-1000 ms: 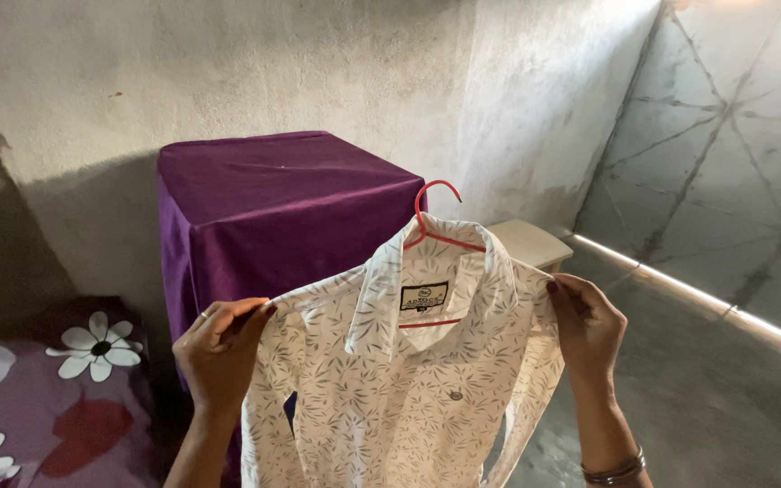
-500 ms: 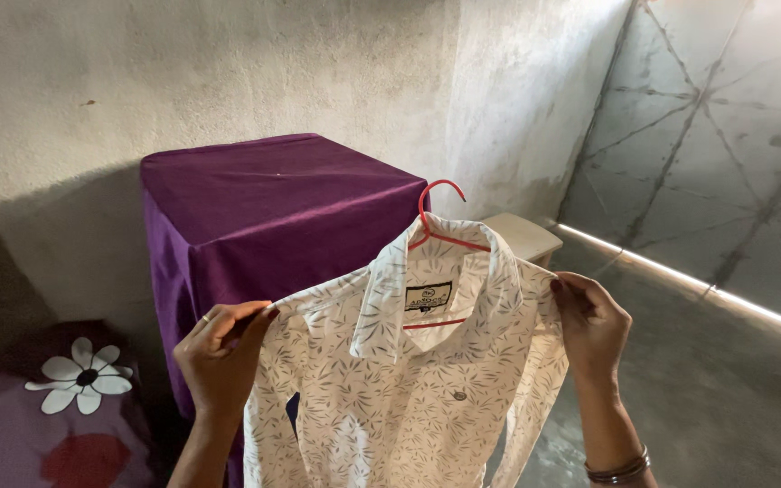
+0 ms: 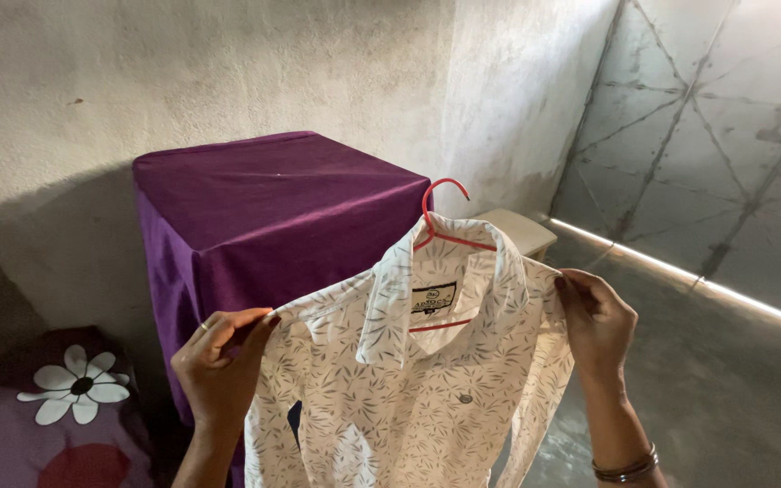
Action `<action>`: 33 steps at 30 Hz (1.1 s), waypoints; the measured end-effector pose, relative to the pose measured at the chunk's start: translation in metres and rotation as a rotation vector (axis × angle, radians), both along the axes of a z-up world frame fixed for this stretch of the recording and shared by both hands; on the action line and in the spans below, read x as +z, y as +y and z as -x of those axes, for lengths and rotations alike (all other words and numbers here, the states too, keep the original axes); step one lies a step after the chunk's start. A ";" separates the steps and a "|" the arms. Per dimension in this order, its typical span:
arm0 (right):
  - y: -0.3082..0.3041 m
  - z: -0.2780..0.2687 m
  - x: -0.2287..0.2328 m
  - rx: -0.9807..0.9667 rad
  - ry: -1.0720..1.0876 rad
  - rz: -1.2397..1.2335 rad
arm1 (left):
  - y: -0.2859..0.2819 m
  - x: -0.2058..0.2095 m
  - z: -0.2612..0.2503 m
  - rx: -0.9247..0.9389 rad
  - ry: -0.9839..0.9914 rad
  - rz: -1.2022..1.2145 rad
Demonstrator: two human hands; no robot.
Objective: The person unfolds a white patterned shirt, places it on a red hanger, and hangs it on a clothesline. The person adjusts the collar and shoulders to ensure the shirt is properly positioned.
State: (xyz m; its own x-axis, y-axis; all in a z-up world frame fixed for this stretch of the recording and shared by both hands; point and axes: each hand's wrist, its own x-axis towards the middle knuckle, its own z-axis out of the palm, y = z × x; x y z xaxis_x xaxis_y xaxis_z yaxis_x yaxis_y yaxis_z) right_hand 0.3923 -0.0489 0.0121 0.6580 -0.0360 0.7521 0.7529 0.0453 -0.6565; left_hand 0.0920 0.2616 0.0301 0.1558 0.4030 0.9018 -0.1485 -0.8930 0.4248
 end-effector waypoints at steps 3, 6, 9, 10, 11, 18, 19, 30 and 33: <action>0.003 -0.001 0.002 0.033 0.005 -0.024 | -0.001 0.003 0.004 0.017 -0.015 -0.034; 0.007 -0.005 0.006 0.041 -0.022 -0.025 | -0.003 0.008 0.007 0.067 0.016 -0.016; 0.011 -0.011 0.010 0.079 -0.029 -0.040 | -0.005 0.012 0.006 0.096 -0.001 -0.046; 0.012 -0.013 0.011 0.099 -0.026 -0.049 | -0.005 0.013 0.005 0.093 -0.014 -0.059; 0.013 -0.015 0.012 0.103 -0.027 -0.052 | -0.005 0.014 0.004 0.091 -0.026 -0.071; 0.019 -0.034 0.026 0.147 -0.021 -0.058 | -0.007 0.018 -0.009 0.098 -0.055 -0.080; 0.020 -0.038 0.027 0.151 -0.020 -0.053 | -0.009 0.019 -0.011 0.109 -0.051 -0.073; 0.038 -0.095 0.039 0.213 -0.100 -0.070 | -0.023 0.028 -0.033 0.192 -0.083 -0.058; 0.041 -0.109 0.045 0.248 -0.102 -0.083 | -0.026 0.032 -0.038 0.225 -0.083 -0.119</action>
State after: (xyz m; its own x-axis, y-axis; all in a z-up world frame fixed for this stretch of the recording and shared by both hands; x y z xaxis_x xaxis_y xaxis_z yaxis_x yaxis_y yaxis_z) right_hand 0.5010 -0.0078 0.0567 0.5753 0.0527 0.8162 0.7741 0.2872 -0.5641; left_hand 0.1300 0.2356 0.0621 -0.0024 0.3090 0.9510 0.0293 -0.9506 0.3090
